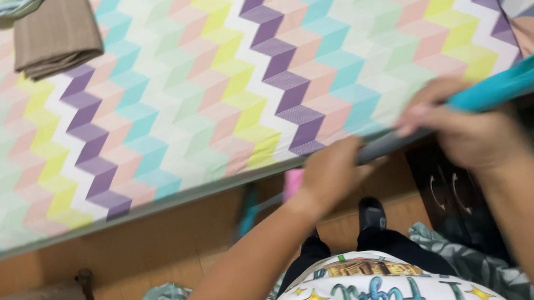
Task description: The person sweeps the tiled floor with a broom and dustpan, moving around furniture and a suitcase. They then wipe the door and doorframe with a pink cloth.
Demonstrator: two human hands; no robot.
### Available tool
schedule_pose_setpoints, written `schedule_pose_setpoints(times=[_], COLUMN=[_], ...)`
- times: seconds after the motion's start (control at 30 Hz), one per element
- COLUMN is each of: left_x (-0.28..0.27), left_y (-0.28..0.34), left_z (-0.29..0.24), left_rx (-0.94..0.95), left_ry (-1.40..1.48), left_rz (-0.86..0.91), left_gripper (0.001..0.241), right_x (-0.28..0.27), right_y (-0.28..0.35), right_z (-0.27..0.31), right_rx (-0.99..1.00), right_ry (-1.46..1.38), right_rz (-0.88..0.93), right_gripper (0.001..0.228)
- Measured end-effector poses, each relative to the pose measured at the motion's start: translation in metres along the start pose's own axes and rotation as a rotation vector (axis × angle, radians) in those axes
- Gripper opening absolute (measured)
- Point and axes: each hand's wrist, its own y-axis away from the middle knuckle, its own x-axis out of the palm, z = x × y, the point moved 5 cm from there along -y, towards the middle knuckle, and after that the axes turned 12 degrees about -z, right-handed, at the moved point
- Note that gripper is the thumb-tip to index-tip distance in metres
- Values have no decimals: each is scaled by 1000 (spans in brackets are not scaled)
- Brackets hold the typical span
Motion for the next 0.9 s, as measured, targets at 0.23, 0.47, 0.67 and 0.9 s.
schedule_pose_setpoints(times=[0.23,0.47,0.67,0.9], left_x=[98,164,54,-9], left_y=[-50,-19,56,128], left_z=[-60,49,80,114], left_rx=[77,-91,-363,-560], left_ry=[393,438,162,-9], left_rz=[73,-86,-187,-428], left_gripper=[41,37,29,21], right_x=[8,31,72,184], right_y=[-7,-30,-21,0], right_z=[81,-14,-68,-91], right_rx=[-349,-43,-105,-65], right_ry=[697,843,536,479], right_rz=[49,124,504,844], right_gripper=[23,20,14,13])
